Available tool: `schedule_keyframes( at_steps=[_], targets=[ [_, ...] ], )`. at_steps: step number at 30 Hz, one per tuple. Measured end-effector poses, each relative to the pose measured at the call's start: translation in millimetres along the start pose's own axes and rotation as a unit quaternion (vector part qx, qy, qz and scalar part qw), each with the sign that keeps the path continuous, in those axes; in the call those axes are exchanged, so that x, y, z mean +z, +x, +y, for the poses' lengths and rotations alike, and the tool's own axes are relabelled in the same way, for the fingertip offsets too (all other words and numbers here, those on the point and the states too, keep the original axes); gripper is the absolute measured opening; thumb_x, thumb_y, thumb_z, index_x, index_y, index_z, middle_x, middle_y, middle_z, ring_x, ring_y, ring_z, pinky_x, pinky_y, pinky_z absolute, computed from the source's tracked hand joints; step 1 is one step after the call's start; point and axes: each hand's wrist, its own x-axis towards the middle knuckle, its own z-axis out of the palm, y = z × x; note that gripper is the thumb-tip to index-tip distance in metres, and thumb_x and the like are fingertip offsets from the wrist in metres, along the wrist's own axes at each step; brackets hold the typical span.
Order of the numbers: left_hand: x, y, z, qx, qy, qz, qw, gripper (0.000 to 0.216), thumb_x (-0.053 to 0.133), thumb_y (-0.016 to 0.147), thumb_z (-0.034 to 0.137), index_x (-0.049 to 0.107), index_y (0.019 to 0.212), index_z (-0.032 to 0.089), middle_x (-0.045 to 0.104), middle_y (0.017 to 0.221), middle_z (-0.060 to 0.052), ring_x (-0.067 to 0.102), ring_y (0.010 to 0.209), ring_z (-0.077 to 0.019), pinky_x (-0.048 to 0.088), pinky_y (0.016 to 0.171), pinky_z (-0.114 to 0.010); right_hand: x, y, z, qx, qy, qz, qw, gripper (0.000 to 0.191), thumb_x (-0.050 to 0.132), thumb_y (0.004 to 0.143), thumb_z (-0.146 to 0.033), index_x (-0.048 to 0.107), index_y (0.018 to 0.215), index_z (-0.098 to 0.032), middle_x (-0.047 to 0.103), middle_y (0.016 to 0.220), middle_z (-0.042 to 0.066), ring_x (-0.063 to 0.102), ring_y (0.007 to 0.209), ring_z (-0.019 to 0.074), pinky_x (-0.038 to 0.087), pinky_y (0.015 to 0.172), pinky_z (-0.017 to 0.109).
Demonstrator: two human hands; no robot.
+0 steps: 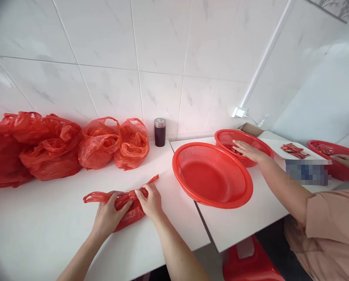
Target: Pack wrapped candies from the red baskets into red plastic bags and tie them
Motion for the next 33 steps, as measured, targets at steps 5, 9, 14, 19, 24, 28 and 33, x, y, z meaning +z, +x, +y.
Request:
schedule_keyframes(
  at_steps=[5,9,14,19,24,28,33],
  targets=[
    [3.0,1.4,7.1,0.066,-0.039,0.021,0.997,0.045,0.051,0.084,0.052,0.055,0.121,0.025,0.055,0.135,-0.008,0.055,0.118,-0.0319,0.043,0.095,-0.051,0.0,0.5,4.2,-0.006,0.030,-0.014,0.999,0.010,0.052,0.087,-0.028,0.061,0.088,-0.023,0.064,0.088,0.000,0.059,0.081,0.0157,0.046,0.077,0.027],
    [4.7,5.6,1.9,0.063,-0.054,0.011,0.996,0.031,0.050,0.087,0.040,0.062,0.111,0.025,0.072,0.103,-0.005,0.066,0.092,-0.0289,0.049,0.086,-0.048,-3.0,-0.8,-2.1,0.022,0.040,-0.001,0.999,0.012,0.051,0.089,-0.033,0.059,0.090,-0.024,0.066,0.088,0.000,0.060,0.083,0.0163,0.046,0.079,0.028],
    [6.5,0.9,-0.1,0.107,-0.082,0.061,0.989,0.026,0.047,0.090,0.030,0.064,0.108,0.025,0.069,0.108,-0.003,0.063,0.099,-0.0231,0.048,0.091,-0.041,-1.7,-1.1,-8.7,0.100,0.053,0.049,0.992,0.023,0.052,0.088,-0.046,0.052,0.097,-0.024,0.066,0.086,0.001,0.063,0.078,0.0176,0.048,0.072,0.028],
    [0.7,-10.3,7.9,0.138,-0.102,0.097,0.981,0.028,0.044,0.092,0.030,0.064,0.111,0.025,0.066,0.111,-0.006,0.057,0.111,-0.0232,0.047,0.095,-0.039,-4.4,5.9,-18.5,0.128,0.131,-0.030,0.983,0.029,0.052,0.088,-0.049,0.059,0.095,-0.022,0.070,0.083,0.002,0.065,0.077,0.0195,0.050,0.071,0.030],
    [-10.9,-17.8,18.4,0.081,-0.161,0.075,0.981,0.030,0.046,0.090,0.035,0.063,0.113,0.025,0.067,0.111,-0.007,0.063,0.102,-0.0239,0.051,0.087,-0.038,-12.4,11.3,-46.2,-0.006,0.111,-0.030,0.993,0.027,0.049,0.092,-0.041,0.067,0.089,-0.022,0.069,0.095,0.005,0.063,0.093,0.0203,0.047,0.084,0.031],
    [-22.8,-22.3,30.2,0.011,-0.208,0.001,0.978,0.033,0.048,0.088,0.043,0.062,0.112,0.025,0.073,0.092,-0.003,0.068,0.078,-0.0219,0.054,0.073,-0.035,-4.4,12.0,-57.9,-0.021,0.024,0.057,0.998,0.033,0.039,0.097,-0.041,0.059,0.080,-0.021,0.061,0.071,0.002,0.055,0.064,0.0152,0.043,0.062,0.026],
    [-41.5,-24.0,39.0,-0.043,-0.347,-0.109,0.930,0.044,0.055,0.085,0.053,0.063,0.115,0.022,0.074,0.104,-0.005,0.068,0.096,-0.0240,0.052,0.087,-0.034,1.3,18.1,-44.3,-0.104,-0.089,0.074,0.988,0.036,0.033,0.099,-0.038,0.059,0.080,-0.022,0.056,0.065,0.001,0.049,0.057,0.0139,0.037,0.058,0.026]
  ],
)
